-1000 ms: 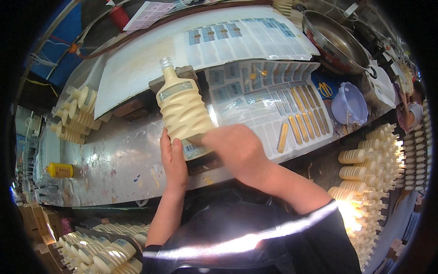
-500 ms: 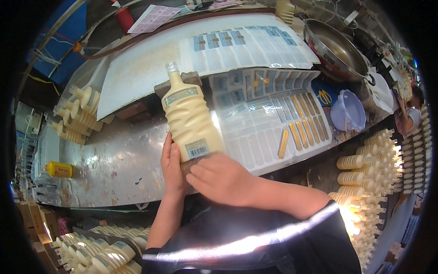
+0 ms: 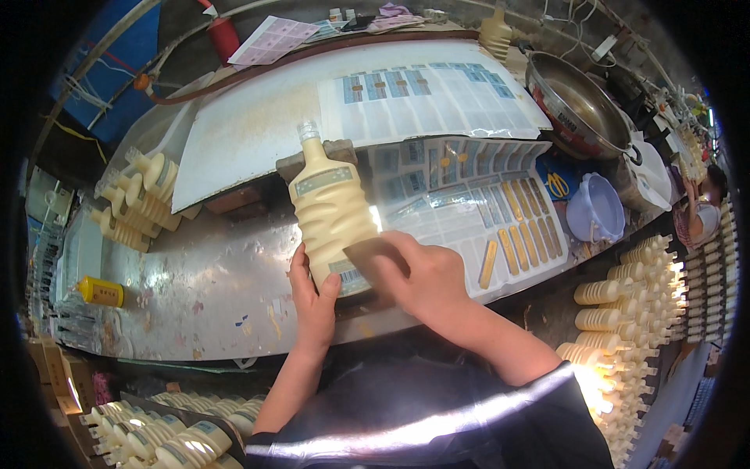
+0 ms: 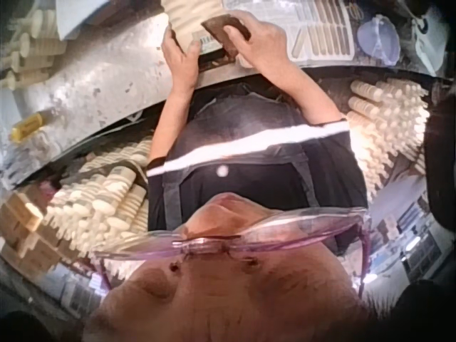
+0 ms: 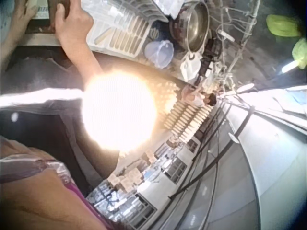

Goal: The person applies adhesive labels to cream-colored plastic bottles at a workbench. They peel each label from a sheet, position it on the bottle, and smooth it down, repeating the process for multiple bottles.

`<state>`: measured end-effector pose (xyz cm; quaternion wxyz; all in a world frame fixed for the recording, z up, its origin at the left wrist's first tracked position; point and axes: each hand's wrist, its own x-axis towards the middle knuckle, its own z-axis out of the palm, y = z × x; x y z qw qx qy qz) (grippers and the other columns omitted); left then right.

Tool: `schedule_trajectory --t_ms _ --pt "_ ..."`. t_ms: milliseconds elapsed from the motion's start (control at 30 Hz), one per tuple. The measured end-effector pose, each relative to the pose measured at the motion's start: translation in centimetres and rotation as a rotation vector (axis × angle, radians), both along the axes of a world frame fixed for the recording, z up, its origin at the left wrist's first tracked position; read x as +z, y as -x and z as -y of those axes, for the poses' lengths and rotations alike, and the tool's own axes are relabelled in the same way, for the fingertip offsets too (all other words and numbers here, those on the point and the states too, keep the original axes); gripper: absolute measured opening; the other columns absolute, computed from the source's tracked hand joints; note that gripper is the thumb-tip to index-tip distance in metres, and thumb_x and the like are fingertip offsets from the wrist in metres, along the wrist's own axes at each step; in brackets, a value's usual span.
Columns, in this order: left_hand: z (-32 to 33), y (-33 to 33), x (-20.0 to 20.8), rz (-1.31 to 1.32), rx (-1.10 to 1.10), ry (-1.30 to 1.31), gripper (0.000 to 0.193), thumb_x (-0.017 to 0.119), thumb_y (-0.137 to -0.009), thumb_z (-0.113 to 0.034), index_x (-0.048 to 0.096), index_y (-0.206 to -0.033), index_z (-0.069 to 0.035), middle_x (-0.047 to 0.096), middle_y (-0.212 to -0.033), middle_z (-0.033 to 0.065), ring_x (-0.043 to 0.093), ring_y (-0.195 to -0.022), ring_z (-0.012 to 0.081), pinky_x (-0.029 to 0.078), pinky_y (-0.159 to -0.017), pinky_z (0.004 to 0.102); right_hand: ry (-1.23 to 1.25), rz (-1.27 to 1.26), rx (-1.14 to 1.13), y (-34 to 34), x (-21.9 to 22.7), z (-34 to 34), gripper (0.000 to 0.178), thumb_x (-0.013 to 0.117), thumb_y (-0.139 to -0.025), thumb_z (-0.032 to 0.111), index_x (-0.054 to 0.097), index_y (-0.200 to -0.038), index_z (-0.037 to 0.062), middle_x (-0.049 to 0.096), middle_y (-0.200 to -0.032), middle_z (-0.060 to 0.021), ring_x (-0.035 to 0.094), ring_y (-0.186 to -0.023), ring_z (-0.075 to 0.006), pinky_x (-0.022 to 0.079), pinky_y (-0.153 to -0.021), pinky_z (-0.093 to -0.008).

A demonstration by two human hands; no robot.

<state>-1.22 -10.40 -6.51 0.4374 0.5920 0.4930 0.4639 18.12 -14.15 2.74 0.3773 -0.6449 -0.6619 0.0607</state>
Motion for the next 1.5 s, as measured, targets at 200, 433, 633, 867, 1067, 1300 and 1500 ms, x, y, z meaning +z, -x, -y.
schedule_trajectory --t_ms 200,433,633,867,1067,1300,1500 --pt "0.0 0.9 -1.0 -0.107 -0.043 -0.061 0.083 0.073 -0.083 -0.022 0.037 -0.154 0.002 0.044 -0.147 0.0242 0.043 -0.138 0.0400 0.035 -0.117 0.0500 -0.002 -0.001 -0.064 -1.2 -1.0 0.4 0.032 0.078 -0.088 0.017 0.073 -0.118 0.0070 0.067 -0.068 -0.0106 0.064 -0.054 -0.0227 0.049 -0.053 -0.0336" --pt "0.2 1.0 0.0 -0.101 -0.045 -0.123 0.081 0.073 -0.082 -0.018 0.039 -0.153 0.003 0.048 -0.145 0.0243 0.047 -0.135 0.0396 0.037 -0.116 0.0497 -0.119 -0.224 -0.082 -1.7 1.2 -2.4 0.027 0.074 -0.091 0.010 0.071 -0.117 0.0047 0.072 -0.081 -0.0096 0.066 -0.065 -0.0131 0.050 -0.058 -0.0297" --pt "-4.4 -0.1 4.8 0.107 0.110 -0.121 0.061 0.057 -0.105 -0.026 0.033 -0.154 -0.001 0.050 -0.137 0.0143 0.050 -0.121 0.0226 0.039 -0.111 0.0386 -0.258 -0.214 -0.048 0.9 4.5 -8.6 0.021 0.066 -0.093 0.018 0.068 -0.112 0.0073 0.073 -0.084 -0.0156 0.071 -0.075 -0.0347 0.055 -0.069 -0.0444" --pt "-11.5 -1.5 5.0 0.359 0.021 0.223 0.043 0.062 -0.103 -0.027 0.046 -0.132 0.000 0.057 -0.122 0.0120 0.055 -0.111 0.0193 0.047 -0.098 0.0340 -0.091 -0.138 -0.148 1.4 1.4 -10.3 0.022 0.069 -0.094 0.019 0.070 -0.113 0.0087 0.073 -0.083 -0.0142 0.071 -0.072 -0.0278 0.054 -0.068 -0.0389" --pt "-11.0 -1.6 4.5 0.609 -0.023 0.280 0.030 0.059 -0.105 -0.022 0.050 -0.127 -0.004 0.057 -0.119 0.0076 0.055 -0.108 0.0147 0.048 -0.097 0.0316 -0.018 -0.415 -0.196 -1.4 -2.4 -10.4 0.027 0.071 -0.097 0.015 0.070 -0.121 0.0037 0.075 -0.088 -0.0071 0.064 -0.073 -0.0112 0.052 -0.068 -0.0279" --pt "-11.1 -1.8 6.6 0.614 -0.060 0.343 0.030 0.043 -0.113 -0.025 0.054 -0.135 -0.008 0.065 -0.119 0.0073 0.063 -0.104 0.0156 0.054 -0.092 0.0342 -0.258 -0.259 -0.082 -0.6 0.3 -9.1 0.025 0.072 -0.091 0.009 0.073 -0.116 0.0078 0.076 -0.098 -0.0154 0.072 -0.081 -0.0308 0.056 -0.073 -0.0374" --pt "-12.5 -0.9 8.0 0.581 -0.150 0.249 0.047 0.049 -0.109 -0.035 0.056 -0.140 0.000 0.067 -0.125 0.0077 0.061 -0.116 0.0167 0.047 -0.102 0.0332 -0.573 0.151 0.322 1.4 2.0 -6.1 0.035 0.075 -0.074 -0.004 0.075 -0.107 0.0065 0.075 -0.103 -0.0103 0.071 -0.088 -0.0276 0.055 -0.075 -0.0359"
